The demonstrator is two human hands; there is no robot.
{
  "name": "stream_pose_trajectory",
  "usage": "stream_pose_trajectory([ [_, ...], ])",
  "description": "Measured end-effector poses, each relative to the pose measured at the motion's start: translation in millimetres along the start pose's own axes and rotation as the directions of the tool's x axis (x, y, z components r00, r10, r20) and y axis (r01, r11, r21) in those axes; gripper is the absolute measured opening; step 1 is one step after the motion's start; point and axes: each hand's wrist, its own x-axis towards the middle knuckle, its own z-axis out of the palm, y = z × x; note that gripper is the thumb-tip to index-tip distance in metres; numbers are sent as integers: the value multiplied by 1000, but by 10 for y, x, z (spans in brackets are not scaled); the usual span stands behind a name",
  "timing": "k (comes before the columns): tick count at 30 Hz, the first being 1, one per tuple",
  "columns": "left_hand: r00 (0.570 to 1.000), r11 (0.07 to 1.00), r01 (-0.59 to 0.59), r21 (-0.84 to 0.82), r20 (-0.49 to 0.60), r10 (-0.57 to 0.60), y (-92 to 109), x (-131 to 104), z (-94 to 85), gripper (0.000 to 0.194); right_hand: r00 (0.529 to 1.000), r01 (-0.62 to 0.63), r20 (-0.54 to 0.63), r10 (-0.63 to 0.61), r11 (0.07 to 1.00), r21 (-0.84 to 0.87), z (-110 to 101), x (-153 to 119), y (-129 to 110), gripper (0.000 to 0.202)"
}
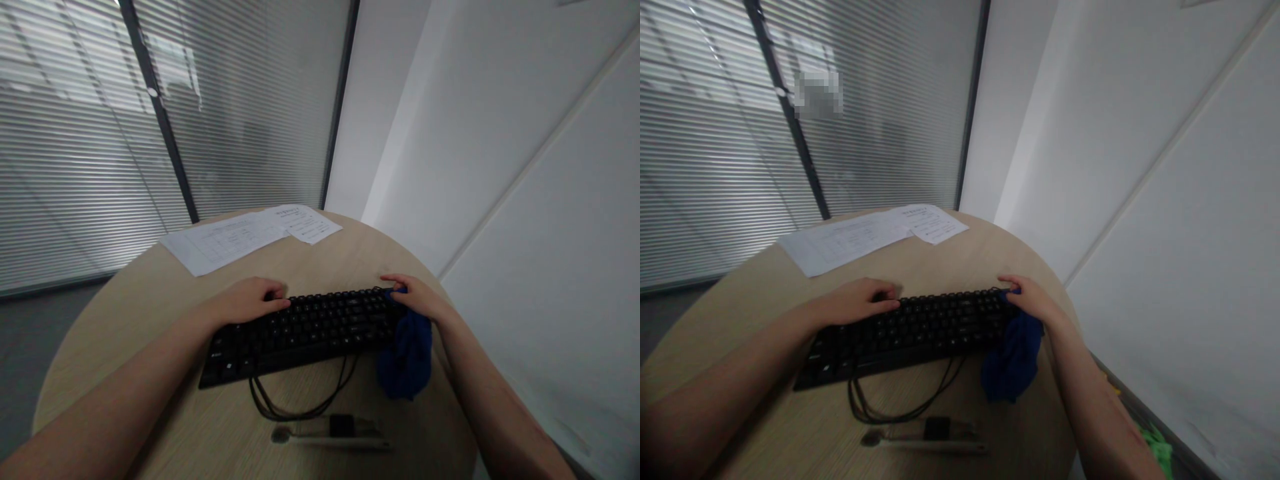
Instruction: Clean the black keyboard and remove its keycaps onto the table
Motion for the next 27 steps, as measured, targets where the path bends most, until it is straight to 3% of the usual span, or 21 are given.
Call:
stream_pose_trajectory([
  [10,1000,1000,-10,-4,-12,10,-35,4,24,42,997,-73,-30,74,997,27,-56,-47,-16,51],
  [23,1000,1000,6,-6,-5,-6,-61,13,41,43,997,-21,71,19,1000,21,-98,-54,47,58],
  [27,1000,1000,-1,-9,1,1,-46,10,32,42,998,-52,30,52,999,-4,-67,-9,87,56],
])
